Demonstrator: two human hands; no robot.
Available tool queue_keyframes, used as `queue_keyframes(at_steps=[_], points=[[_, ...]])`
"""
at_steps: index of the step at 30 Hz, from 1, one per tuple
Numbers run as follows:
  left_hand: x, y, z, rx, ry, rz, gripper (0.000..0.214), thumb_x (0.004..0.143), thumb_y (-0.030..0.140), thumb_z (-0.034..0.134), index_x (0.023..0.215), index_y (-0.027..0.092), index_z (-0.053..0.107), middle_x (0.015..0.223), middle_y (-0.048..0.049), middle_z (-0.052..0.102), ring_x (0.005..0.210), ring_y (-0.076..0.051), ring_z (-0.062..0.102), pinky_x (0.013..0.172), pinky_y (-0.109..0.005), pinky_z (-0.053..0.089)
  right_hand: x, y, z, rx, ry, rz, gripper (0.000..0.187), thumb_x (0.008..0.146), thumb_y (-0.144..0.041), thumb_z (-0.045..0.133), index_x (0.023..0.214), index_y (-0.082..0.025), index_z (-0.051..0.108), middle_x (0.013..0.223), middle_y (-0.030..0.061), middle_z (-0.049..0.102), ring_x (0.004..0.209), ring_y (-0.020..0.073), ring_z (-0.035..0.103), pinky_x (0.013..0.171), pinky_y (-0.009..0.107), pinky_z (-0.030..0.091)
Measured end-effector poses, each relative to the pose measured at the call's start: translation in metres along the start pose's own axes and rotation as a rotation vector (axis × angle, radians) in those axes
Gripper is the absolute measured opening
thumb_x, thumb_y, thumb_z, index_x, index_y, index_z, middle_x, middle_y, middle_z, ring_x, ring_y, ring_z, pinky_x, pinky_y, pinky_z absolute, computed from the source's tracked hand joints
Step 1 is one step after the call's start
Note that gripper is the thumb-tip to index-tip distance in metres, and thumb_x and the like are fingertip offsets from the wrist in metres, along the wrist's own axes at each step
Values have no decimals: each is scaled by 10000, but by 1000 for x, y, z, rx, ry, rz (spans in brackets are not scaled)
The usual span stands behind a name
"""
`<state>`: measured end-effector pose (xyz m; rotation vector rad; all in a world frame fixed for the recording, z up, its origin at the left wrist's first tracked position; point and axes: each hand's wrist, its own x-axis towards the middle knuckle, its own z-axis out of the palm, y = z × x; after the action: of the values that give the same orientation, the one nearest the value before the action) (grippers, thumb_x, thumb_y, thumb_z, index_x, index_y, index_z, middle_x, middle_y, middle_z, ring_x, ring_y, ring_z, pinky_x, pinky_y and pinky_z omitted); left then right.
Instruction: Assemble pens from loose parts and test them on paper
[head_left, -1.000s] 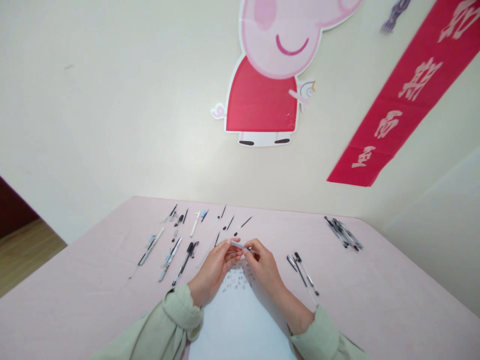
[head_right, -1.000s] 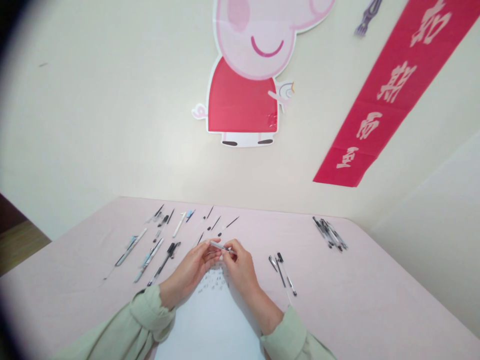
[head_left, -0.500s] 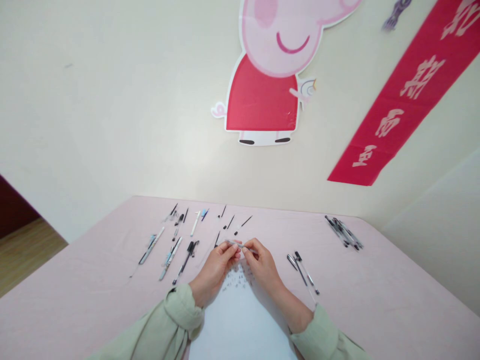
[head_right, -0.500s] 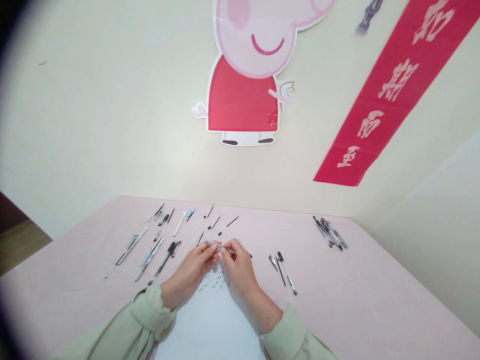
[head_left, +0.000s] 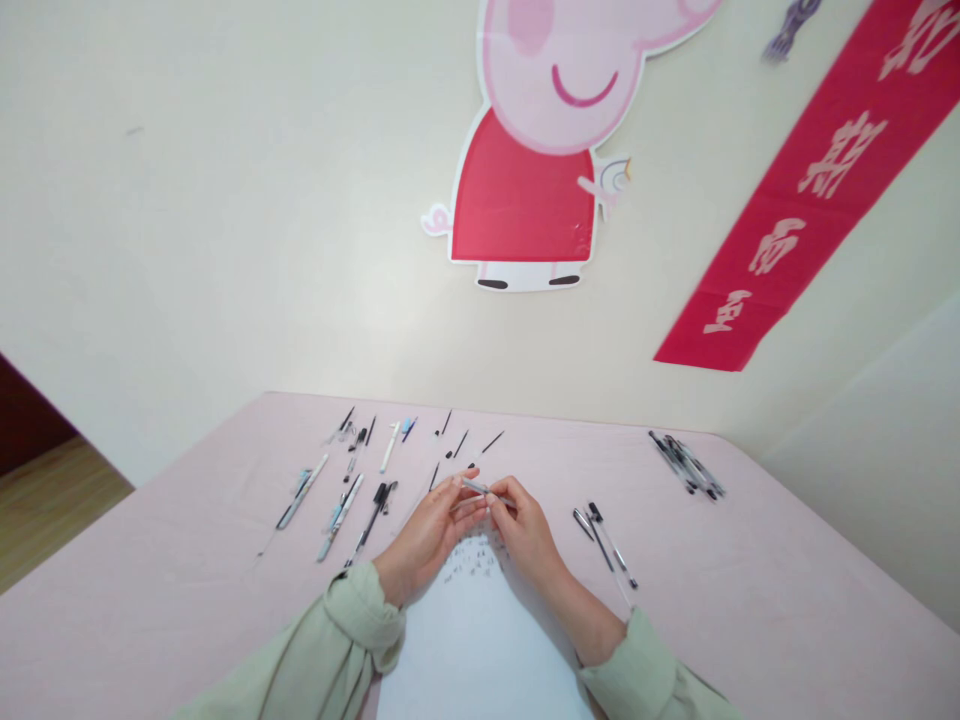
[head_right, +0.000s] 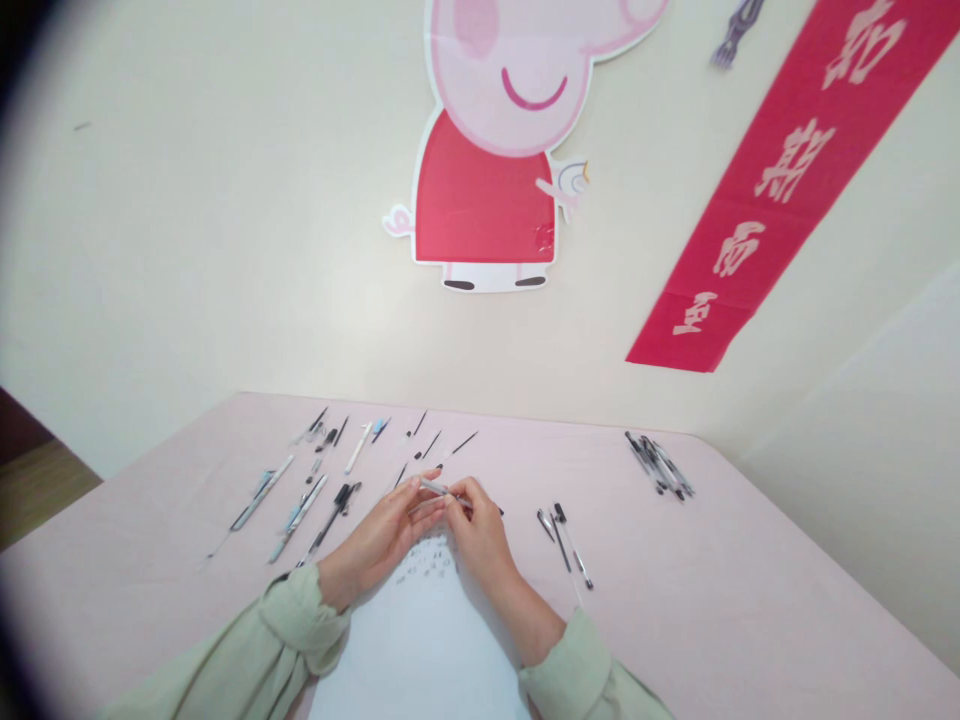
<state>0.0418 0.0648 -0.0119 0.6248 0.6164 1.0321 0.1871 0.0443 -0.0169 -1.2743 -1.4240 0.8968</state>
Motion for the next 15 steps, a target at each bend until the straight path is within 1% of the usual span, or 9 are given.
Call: queue_keyframes(at_steps=[4,6,9,11,13,15], points=[[1,1,0,-15,7,-20,216,922,244,540,1108,145,586,954,-109,698,894,-183,691,846,-300,543,-2,-3,1,-11,-18,7,113,867,-326,482,828,-220,489,581,-55,484,495,116,448,464,220,342],[3,1,-2,-35,27,-27,195,931,224,515,1097,140,575,953,-118,701,877,-183,699,832,-299,553,-3,-3,1,-16,-22,12,109,869,-329,484,877,-220,481,591,-58,498,488,115,461,464,218,354],[5,1,-4,-66,55,-21,184,944,202,479,1087,127,568,962,-137,703,889,-192,704,839,-313,561,-3,-1,0,-21,-38,19,189,895,-380,452,986,-217,477,635,-55,530,484,115,493,474,223,385],[5,1,-5,-83,67,-12,186,948,199,472,1090,128,569,960,-137,705,896,-192,705,841,-313,565,1,0,-5,-15,-38,24,268,927,-429,380,1056,-213,470,669,-44,552,480,116,508,484,233,406],[5,1,-7,-93,74,-10,189,949,204,474,1095,136,571,956,-130,708,881,-183,707,819,-301,573,7,0,-15,-29,18,17,310,940,-444,331,1084,-210,474,702,-32,567,487,116,512,507,244,422],[6,2,-7,-98,85,-14,188,951,208,472,1094,142,575,949,-124,711,856,-171,708,787,-281,581,16,0,-30,-108,125,1,278,926,-416,363,1051,-210,502,734,-19,577,540,123,529,541,246,423]])
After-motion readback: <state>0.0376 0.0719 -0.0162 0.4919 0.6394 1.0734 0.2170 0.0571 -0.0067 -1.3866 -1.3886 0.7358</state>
